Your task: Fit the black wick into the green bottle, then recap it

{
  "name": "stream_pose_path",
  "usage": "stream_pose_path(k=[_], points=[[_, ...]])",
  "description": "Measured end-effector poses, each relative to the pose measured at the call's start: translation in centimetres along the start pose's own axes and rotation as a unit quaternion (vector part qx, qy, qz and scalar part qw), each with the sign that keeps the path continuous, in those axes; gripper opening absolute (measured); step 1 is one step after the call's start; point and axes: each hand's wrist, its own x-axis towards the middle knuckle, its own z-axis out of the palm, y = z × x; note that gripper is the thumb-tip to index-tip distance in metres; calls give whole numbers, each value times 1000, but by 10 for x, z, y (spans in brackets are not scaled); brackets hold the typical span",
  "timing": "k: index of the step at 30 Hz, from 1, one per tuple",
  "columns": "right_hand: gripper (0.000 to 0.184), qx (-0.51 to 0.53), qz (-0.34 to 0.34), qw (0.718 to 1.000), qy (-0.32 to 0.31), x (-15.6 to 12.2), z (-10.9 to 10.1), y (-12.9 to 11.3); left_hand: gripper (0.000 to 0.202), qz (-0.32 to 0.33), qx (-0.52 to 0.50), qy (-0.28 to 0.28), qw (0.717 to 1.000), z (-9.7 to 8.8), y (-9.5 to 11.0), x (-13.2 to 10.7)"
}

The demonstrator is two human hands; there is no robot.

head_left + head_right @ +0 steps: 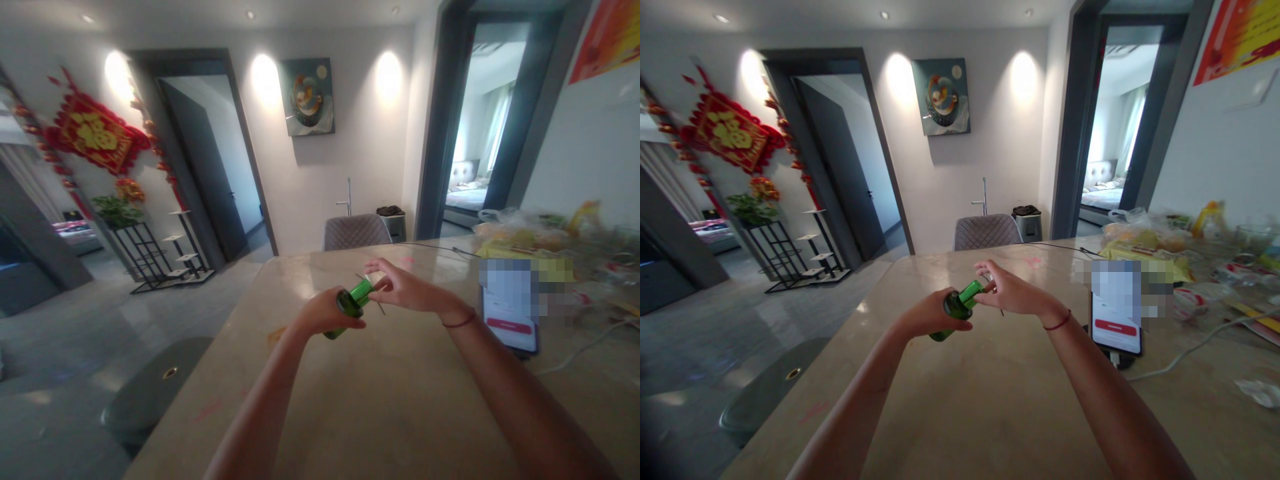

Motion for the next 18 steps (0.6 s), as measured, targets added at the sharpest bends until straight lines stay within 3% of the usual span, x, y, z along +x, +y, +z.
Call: stream_pose_path(k=[6,12,18], points=[[50,-24,43,999,-22,0,-1,1,55,1,-13,-2,1000,-1,0,0],[59,-35,26,997,-67,-5,-6,-1,54,3,-12,0,1000,0,-1,0],[50,-11,80,995,-53,0,-3,-1,56,6,-11,2,1000,0,-1,-1]])
